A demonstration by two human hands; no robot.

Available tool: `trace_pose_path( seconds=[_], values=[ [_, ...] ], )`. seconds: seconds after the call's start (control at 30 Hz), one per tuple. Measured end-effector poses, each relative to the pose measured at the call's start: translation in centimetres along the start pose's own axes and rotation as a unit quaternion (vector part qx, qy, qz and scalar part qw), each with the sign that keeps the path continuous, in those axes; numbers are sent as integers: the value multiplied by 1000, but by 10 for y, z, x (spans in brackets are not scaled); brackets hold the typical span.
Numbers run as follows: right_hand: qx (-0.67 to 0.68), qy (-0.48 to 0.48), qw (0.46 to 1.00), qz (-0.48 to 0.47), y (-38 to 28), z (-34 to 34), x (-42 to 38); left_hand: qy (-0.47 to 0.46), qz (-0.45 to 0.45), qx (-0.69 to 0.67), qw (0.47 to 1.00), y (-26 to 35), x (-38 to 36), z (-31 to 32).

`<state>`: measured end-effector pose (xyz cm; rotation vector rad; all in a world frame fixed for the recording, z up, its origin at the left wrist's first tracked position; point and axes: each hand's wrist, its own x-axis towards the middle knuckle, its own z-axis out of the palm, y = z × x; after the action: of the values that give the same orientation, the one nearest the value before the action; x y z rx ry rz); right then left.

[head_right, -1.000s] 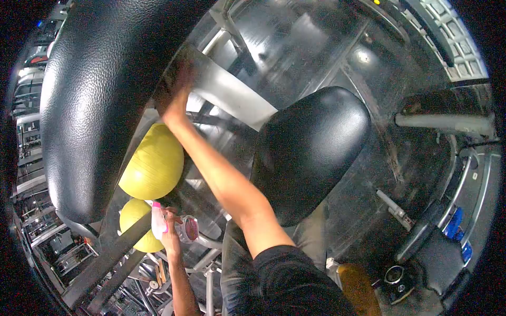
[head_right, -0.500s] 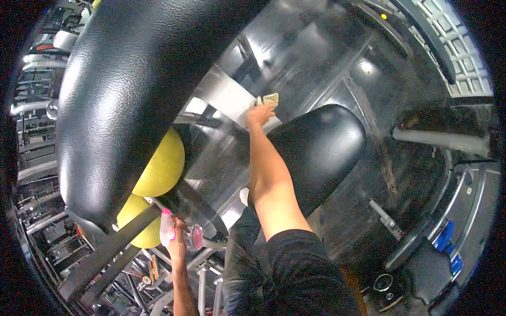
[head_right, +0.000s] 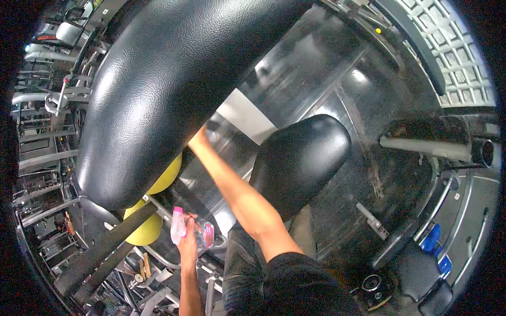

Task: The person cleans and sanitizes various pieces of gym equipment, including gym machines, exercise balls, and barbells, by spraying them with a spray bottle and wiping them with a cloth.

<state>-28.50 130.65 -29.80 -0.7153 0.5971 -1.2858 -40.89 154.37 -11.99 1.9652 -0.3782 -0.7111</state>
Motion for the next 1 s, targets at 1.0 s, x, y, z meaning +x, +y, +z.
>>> trace_pose_path(
  seconds=[1.0],
  values=[
    [-716,-405,566,-60,-271,-205,-105,-141,-18,12,990,-1,-39,65]
  ],
)
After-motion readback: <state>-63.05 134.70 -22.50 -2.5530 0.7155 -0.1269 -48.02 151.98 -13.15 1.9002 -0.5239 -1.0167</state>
